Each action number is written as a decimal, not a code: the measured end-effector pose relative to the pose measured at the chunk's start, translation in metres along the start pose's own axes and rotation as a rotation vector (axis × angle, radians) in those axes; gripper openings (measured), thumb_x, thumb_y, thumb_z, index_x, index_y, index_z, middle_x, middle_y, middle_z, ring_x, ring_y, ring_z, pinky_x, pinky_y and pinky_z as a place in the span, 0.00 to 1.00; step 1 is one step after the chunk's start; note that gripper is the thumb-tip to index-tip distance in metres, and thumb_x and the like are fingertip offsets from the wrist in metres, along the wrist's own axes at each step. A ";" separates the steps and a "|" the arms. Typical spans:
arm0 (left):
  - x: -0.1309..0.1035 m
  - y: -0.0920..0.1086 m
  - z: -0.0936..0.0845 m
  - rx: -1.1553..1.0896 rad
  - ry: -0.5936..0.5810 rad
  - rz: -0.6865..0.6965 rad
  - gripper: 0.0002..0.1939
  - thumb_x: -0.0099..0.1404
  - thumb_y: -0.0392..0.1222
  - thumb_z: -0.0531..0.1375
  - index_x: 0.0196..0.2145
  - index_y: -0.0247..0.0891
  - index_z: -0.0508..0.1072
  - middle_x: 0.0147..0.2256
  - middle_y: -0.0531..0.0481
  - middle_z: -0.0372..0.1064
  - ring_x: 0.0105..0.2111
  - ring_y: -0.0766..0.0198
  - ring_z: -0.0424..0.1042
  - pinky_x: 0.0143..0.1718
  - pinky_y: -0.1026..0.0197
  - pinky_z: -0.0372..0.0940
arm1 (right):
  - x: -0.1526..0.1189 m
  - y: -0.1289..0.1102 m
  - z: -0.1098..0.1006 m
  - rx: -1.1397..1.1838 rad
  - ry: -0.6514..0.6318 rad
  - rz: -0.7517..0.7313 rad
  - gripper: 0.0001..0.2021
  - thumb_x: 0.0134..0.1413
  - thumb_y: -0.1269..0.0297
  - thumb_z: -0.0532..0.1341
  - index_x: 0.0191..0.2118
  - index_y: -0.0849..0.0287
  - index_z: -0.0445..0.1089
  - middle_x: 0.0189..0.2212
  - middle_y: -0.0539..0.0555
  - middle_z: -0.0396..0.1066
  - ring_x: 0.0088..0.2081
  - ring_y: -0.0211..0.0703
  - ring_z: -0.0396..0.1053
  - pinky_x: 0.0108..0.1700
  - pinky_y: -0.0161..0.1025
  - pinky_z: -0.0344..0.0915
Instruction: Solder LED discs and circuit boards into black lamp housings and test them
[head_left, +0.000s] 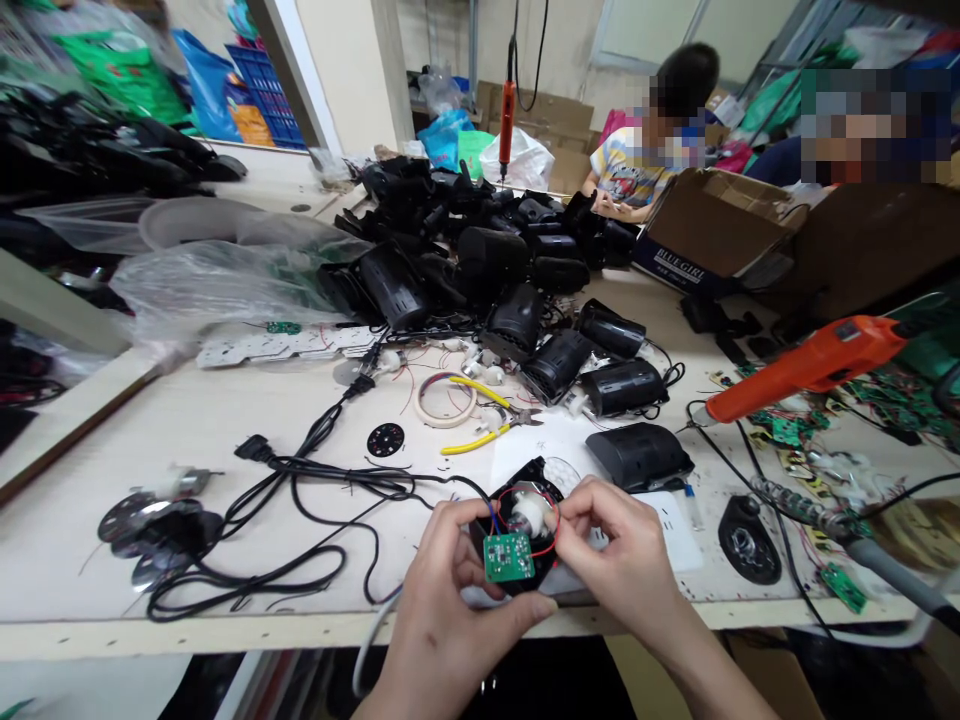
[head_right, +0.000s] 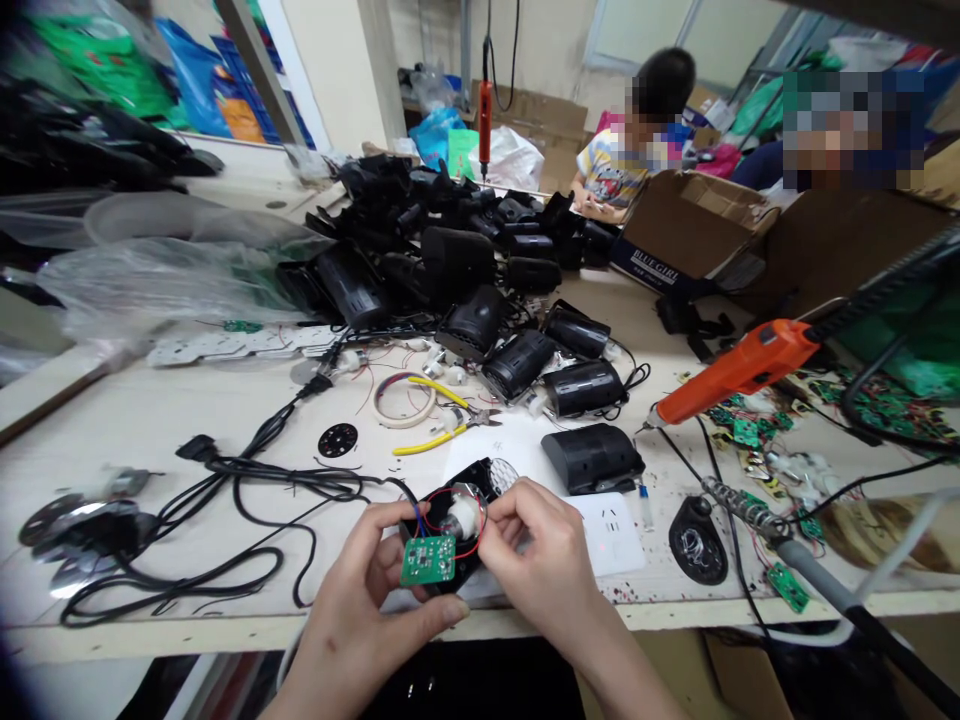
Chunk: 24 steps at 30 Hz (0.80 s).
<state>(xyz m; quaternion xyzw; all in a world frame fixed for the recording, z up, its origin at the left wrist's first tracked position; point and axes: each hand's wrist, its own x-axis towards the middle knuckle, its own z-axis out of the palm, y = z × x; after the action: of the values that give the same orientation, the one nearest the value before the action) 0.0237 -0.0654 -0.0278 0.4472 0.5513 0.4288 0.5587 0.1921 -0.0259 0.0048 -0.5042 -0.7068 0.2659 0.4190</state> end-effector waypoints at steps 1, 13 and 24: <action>0.000 0.002 0.000 0.026 -0.001 0.008 0.32 0.47 0.47 0.72 0.46 0.41 0.62 0.37 0.48 0.73 0.30 0.61 0.73 0.29 0.60 0.70 | 0.001 0.000 -0.001 0.000 -0.016 -0.001 0.09 0.54 0.73 0.59 0.23 0.58 0.66 0.19 0.46 0.64 0.21 0.32 0.63 0.23 0.29 0.61; 0.006 0.015 0.005 0.158 0.076 -0.010 0.32 0.47 0.44 0.69 0.47 0.41 0.61 0.35 0.54 0.66 0.22 0.70 0.64 0.21 0.65 0.64 | -0.004 0.015 -0.002 0.173 -0.078 0.153 0.07 0.61 0.67 0.59 0.36 0.57 0.75 0.29 0.50 0.73 0.23 0.33 0.70 0.25 0.28 0.69; 0.010 0.029 0.003 0.254 -0.029 0.044 0.35 0.48 0.44 0.69 0.53 0.44 0.64 0.48 0.46 0.63 0.26 0.66 0.71 0.20 0.62 0.69 | -0.010 0.017 0.001 0.184 -0.035 0.164 0.08 0.62 0.66 0.57 0.38 0.57 0.74 0.28 0.49 0.74 0.22 0.34 0.71 0.26 0.29 0.69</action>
<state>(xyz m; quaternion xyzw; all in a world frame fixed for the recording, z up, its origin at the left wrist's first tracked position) 0.0276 -0.0489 -0.0016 0.5327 0.5830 0.3611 0.4959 0.2007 -0.0295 -0.0125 -0.5150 -0.6430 0.3719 0.4279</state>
